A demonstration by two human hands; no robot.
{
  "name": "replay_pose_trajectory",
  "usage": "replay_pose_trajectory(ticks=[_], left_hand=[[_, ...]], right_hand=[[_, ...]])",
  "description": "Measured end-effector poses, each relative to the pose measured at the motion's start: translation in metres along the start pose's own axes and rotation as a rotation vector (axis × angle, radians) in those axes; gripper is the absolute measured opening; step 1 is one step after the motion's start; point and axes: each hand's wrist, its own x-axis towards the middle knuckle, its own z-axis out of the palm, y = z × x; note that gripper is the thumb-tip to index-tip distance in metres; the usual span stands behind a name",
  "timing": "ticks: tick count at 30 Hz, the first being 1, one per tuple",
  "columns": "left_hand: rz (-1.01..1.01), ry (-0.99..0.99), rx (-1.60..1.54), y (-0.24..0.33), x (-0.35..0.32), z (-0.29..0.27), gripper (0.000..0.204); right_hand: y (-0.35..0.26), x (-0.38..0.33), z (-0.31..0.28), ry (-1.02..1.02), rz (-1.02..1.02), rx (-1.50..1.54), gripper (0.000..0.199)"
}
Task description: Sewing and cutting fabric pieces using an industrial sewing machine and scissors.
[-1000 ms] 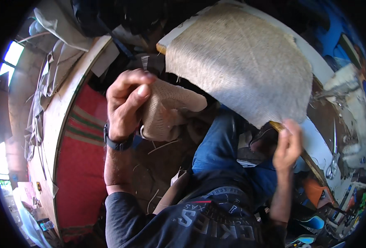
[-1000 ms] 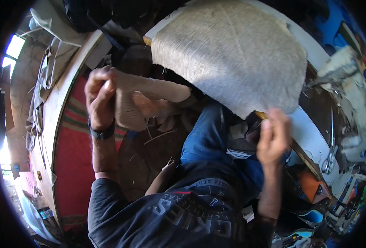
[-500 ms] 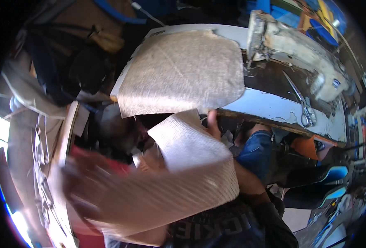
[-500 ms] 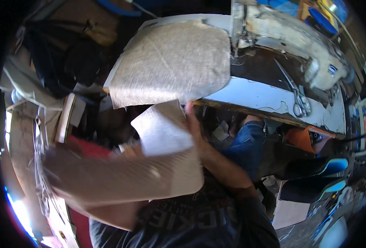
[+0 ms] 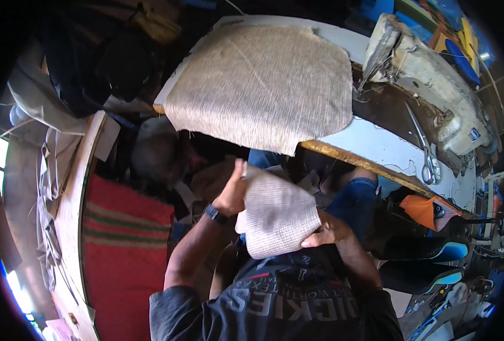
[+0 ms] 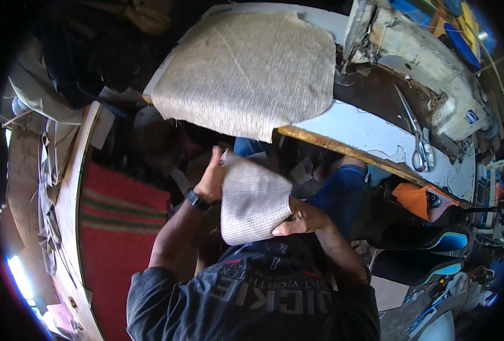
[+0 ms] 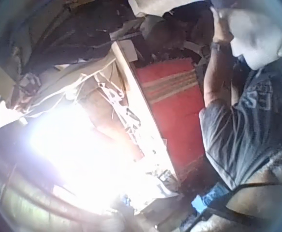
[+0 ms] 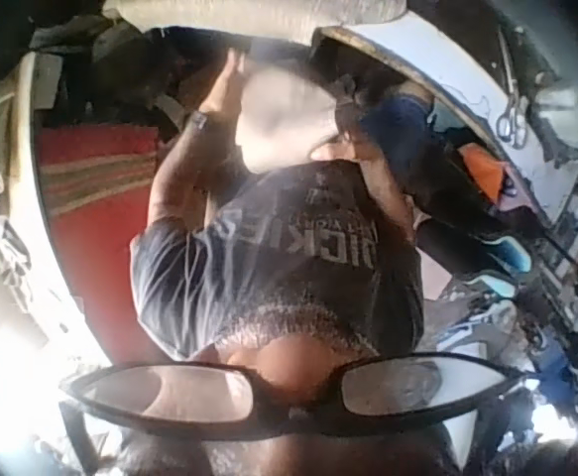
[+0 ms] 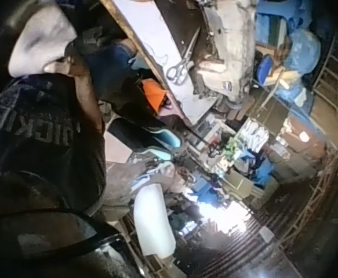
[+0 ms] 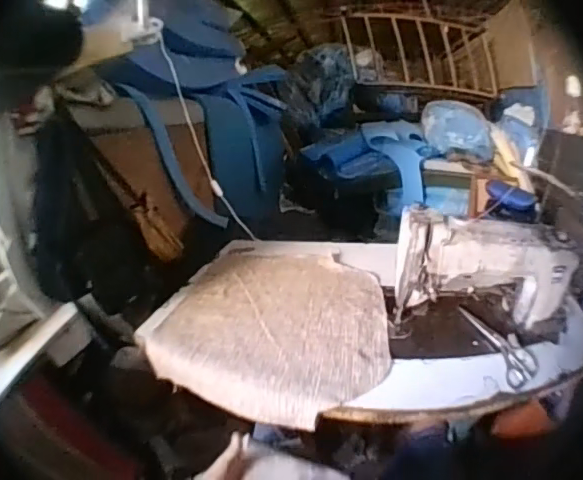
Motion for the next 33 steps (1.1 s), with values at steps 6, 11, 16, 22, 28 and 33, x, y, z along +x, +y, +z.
replay_pose_trajectory(ticks=[6,11,16,22,28,33], left_hand=[[0.232,0.082,0.278,0.012,0.008,0.034,0.052],[0.665,0.207,0.355,0.028,-0.077,0.080,0.078],[0.821,0.199,0.449,0.118,-0.065,0.121,0.041],[1.075,-0.068,0.720,0.203,-0.014,0.189,0.059],[0.746,0.138,1.549,0.214,0.119,0.150,0.032],[0.831,0.388,1.796,0.211,0.167,0.125,0.042]], right_hand=[[0.009,-0.021,0.006,-0.042,-0.017,-0.267,0.067],[0.003,-0.013,0.009,0.211,0.080,-0.353,0.041],[-0.015,-0.011,0.019,0.180,0.058,-0.676,0.037],[-0.032,-0.032,0.042,0.411,-0.235,-0.603,0.036],[0.017,-0.009,0.023,0.734,-0.008,-0.172,0.043],[0.042,-0.017,-0.017,0.790,0.311,-0.190,0.054]])
